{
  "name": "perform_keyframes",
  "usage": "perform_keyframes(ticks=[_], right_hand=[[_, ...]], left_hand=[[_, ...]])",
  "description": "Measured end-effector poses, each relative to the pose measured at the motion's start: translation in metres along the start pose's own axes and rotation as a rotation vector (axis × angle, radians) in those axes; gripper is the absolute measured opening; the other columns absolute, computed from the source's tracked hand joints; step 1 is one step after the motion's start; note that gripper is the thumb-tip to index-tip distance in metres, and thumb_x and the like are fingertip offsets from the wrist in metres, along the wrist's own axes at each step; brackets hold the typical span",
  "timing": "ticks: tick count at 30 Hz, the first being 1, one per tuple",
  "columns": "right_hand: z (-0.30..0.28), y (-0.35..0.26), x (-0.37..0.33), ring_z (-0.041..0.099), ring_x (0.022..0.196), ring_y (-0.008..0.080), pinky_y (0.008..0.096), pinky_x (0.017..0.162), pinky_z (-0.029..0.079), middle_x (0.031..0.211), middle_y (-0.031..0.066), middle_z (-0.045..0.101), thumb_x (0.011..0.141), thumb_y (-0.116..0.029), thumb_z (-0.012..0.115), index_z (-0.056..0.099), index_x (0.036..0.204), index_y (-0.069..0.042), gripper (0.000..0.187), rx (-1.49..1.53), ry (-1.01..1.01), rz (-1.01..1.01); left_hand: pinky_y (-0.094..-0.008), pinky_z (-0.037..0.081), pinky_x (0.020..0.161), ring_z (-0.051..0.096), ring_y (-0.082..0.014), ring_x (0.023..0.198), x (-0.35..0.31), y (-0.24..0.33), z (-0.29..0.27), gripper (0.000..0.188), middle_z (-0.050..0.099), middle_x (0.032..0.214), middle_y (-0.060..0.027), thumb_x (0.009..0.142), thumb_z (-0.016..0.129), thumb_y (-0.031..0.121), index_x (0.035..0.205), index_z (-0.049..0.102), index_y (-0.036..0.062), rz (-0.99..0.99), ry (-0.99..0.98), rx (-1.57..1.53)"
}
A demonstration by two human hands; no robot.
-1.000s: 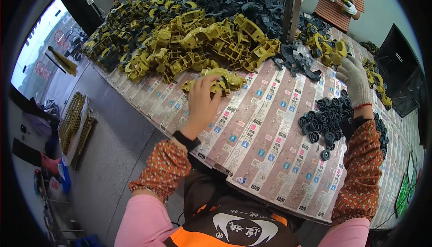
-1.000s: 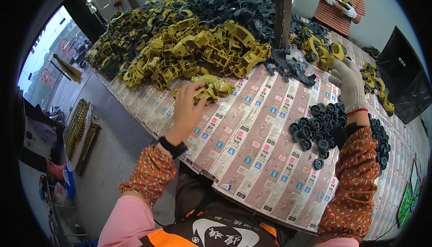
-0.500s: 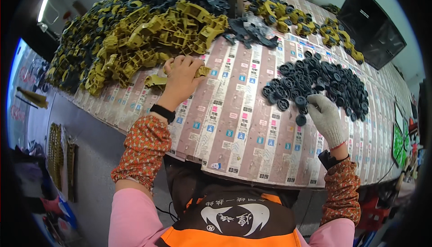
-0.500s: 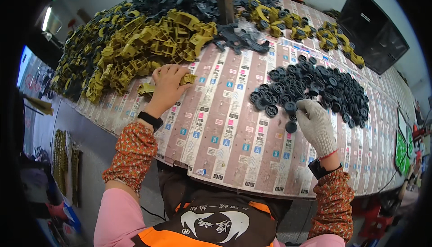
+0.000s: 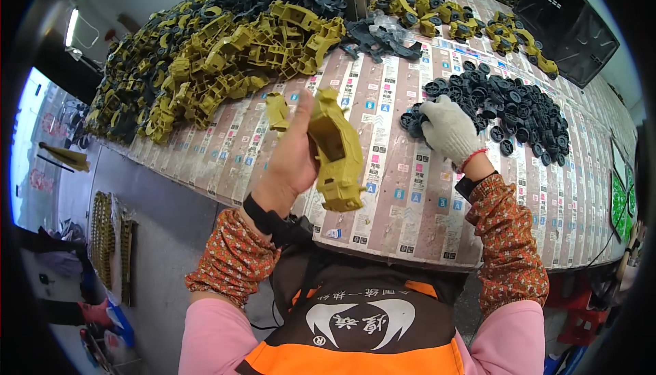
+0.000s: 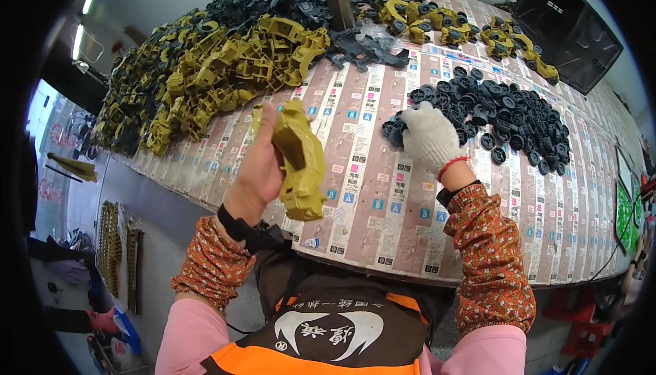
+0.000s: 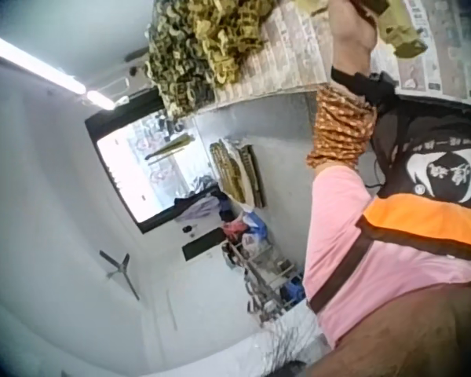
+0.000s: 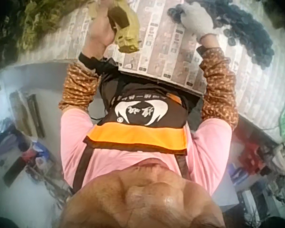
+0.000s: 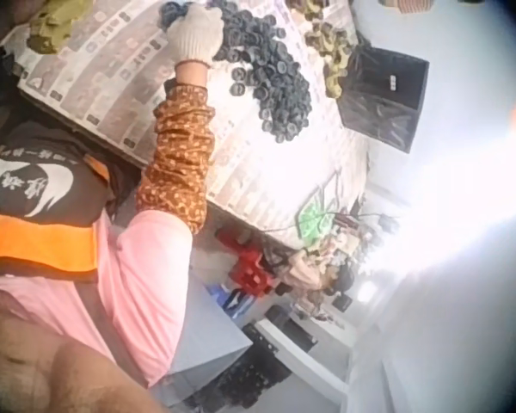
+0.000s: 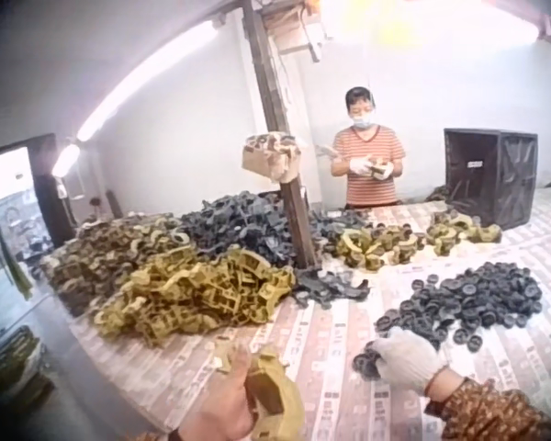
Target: The person sits on the floor and repeatedly picks up yellow plastic housings and black circular inserts. They insert the black pieces into the yellow housings one by one and place the assembled units into a pile on the table.
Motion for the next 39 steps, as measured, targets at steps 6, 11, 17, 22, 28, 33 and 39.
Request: perform_keyframes(ticks=[6, 11, 17, 22, 28, 33, 39], right_hand=[[-0.032, -0.021, -0.035, 0.067, 0.098, 0.043, 0.0491, 0.086, 0.056, 0.101, 0.0197, 0.067, 0.091, -0.009, 0.065, 0.066, 0.102, -0.004, 0.012, 0.229, 0.086, 0.022], [-0.017, -0.074, -0.09, 0.068, 0.074, 0.0168, 0.0336, 0.067, 0.056, 0.09, 0.0113, 0.071, 0.1, -0.012, 0.065, 0.066, 0.115, -0.003, 0.018, 1.129, -0.15, 0.313], [-0.009, -0.099, -0.128, 0.075, 0.094, 0.034, 0.0412, 0.084, 0.058, 0.102, 0.0226, 0.074, 0.099, -0.01, 0.063, 0.064, 0.129, 0.0, 0.031, 0.982, -0.027, 0.254], [-0.009, -0.104, -0.14, 0.074, 0.099, 0.0365, 0.0426, 0.088, 0.058, 0.109, 0.0249, 0.073, 0.098, -0.009, 0.063, 0.062, 0.134, -0.001, 0.036, 1.058, 0.015, 0.301], [-0.014, -0.112, -0.152, 0.073, 0.093, 0.0459, 0.0487, 0.082, 0.058, 0.103, 0.0267, 0.072, 0.094, -0.004, 0.061, 0.06, 0.136, -0.002, 0.042, 0.869, 0.042, 0.227], [-0.019, -0.117, -0.161, 0.07, 0.082, 0.0494, 0.0544, 0.072, 0.056, 0.089, 0.0265, 0.07, 0.088, -0.003, 0.061, 0.059, 0.129, -0.001, 0.041, 0.73, -0.008, 0.15], [-0.021, -0.104, -0.172, 0.069, 0.084, 0.0503, 0.0542, 0.071, 0.054, 0.085, 0.0281, 0.068, 0.086, -0.003, 0.063, 0.059, 0.118, 0.001, 0.033, 0.725, -0.074, 0.217]], left_hand=[[-0.0367, 0.06, 0.091, 0.07, -0.0174, 0.103, -0.033, -0.059, -0.009, 0.045, 0.068, 0.114, -0.0043, 0.105, 0.069, 0.04, 0.135, 0.055, 0.0092, -0.047, -0.041, 0.036], [-0.0325, 0.058, 0.09, 0.067, -0.0147, 0.103, -0.061, -0.094, 0.004, 0.053, 0.063, 0.119, -0.0057, 0.109, 0.062, 0.04, 0.147, 0.043, 0.0077, -0.038, -0.032, 0.063], [-0.0289, 0.051, 0.097, 0.058, -0.0108, 0.11, -0.076, -0.105, 0.021, 0.059, 0.058, 0.127, -0.0061, 0.11, 0.061, 0.041, 0.151, 0.034, 0.0072, 0.102, -0.076, 0.291], [-0.0284, 0.05, 0.098, 0.057, -0.011, 0.111, -0.081, -0.104, 0.023, 0.06, 0.058, 0.126, -0.0057, 0.109, 0.064, 0.037, 0.15, 0.033, 0.0063, 0.165, -0.085, 0.351], [-0.0306, 0.051, 0.096, 0.059, -0.0138, 0.108, -0.084, -0.104, 0.021, 0.059, 0.059, 0.123, -0.0086, 0.108, 0.067, 0.034, 0.147, 0.033, 0.0045, 0.285, -0.046, 0.614], [-0.0352, 0.053, 0.094, 0.065, -0.0209, 0.106, -0.09, -0.119, 0.025, 0.06, 0.064, 0.12, -0.0136, 0.105, 0.069, 0.033, 0.145, 0.034, 0.0046, 0.373, -0.152, 0.785], [-0.037, 0.055, 0.092, 0.068, -0.0234, 0.105, -0.089, -0.13, 0.034, 0.064, 0.066, 0.119, -0.0155, 0.101, 0.072, 0.035, 0.144, 0.035, 0.0058, 0.314, -0.296, 0.847]])
Point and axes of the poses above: each hand's wrist, its own x-axis towards the middle knuckle, its own z-axis out of the palm, y = z × x, the point moved 9 cm from there along x, towards the middle knuckle
